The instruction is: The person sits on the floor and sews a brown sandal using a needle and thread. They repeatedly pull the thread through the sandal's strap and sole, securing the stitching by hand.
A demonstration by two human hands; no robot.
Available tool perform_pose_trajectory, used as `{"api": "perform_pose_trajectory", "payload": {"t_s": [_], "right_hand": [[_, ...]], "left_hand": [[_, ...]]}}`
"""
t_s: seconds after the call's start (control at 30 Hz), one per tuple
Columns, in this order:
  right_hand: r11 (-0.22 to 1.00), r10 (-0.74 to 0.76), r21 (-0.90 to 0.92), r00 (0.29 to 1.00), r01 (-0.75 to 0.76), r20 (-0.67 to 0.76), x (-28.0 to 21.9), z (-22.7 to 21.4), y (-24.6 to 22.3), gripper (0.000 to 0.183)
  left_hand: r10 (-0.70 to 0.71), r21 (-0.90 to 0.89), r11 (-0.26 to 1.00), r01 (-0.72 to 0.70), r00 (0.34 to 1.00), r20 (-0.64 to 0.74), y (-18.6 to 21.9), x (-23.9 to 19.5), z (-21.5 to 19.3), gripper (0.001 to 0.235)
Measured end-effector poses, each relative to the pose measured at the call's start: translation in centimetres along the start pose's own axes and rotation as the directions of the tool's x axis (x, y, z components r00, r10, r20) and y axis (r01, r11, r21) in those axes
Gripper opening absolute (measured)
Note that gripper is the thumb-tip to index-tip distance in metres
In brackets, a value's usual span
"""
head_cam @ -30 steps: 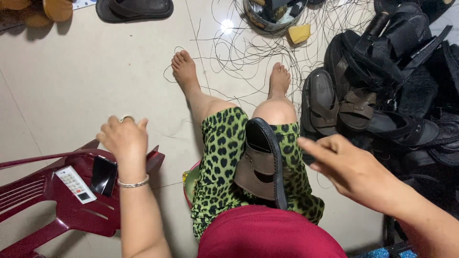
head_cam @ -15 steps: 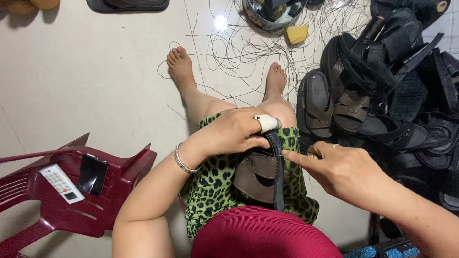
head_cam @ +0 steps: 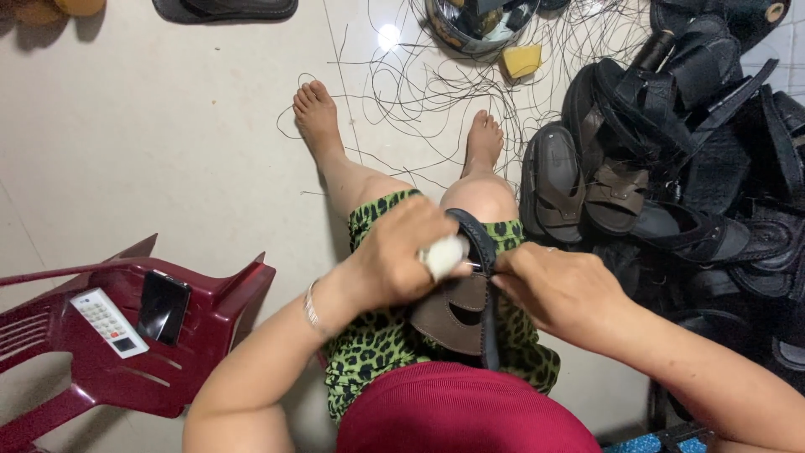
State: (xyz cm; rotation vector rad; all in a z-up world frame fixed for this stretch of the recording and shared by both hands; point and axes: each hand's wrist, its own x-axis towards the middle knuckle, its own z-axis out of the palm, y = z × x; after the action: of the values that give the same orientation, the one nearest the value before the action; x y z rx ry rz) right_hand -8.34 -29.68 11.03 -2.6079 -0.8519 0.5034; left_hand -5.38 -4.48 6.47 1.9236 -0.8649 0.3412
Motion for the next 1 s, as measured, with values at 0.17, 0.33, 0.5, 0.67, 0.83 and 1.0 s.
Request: {"api": "perform_pose_trajectory", "payload": {"t_s": [0.17, 0.33, 0.5, 0.67, 0.83, 1.0], "right_hand": [[0.994, -0.101, -0.053, 0.983, 0.094, -0.151, 0.2, 0.0, -0.1, 0.011], [0.983, -0.182, -0.05, 0.959, 0.175, -0.219, 0.8, -0.7, -1.6, 0.004], [0.984, -0.131, 0.087, 0.955, 0.159, -0.265, 0.3, 1.0, -0.6, 0.032], [0.966, -0.257, -0.09, 0.927, 0.242, -0.274, 0.2, -3.1, -1.6, 0.037], [0.98, 0.152, 0.068, 0.926, -0.187, 0.346, -4.7, -8.1, 5.5, 0.057], [0.702, 0.214, 0.633, 0.944, -0.327, 0.25, -2.5, -1.6, 3.9, 0.024]], "left_hand": [[0.184, 0.23, 0.953, -0.199, 0.979, 0.085, 0.5, -3.4, 0.2, 0.035], [-0.272, -0.751, 0.505, 0.425, 0.904, 0.329, 4.4, -1.4, -2.0, 0.026], [-0.582, -0.74, 0.198, 0.643, 0.685, 0.439, 2.3, -3.3, -0.1, 0.016], [-0.637, -0.575, 0.179, 0.799, 0.539, 0.551, 4.6, 0.0, -1.4, 0.017], [-0.627, -0.342, 0.602, 0.721, 0.692, 0.357, 2.3, -1.6, -1.1, 0.033], [-0.464, 0.152, 0.885, 0.44, 0.859, 0.218, 2.2, -1.4, -1.1, 0.029]]}}
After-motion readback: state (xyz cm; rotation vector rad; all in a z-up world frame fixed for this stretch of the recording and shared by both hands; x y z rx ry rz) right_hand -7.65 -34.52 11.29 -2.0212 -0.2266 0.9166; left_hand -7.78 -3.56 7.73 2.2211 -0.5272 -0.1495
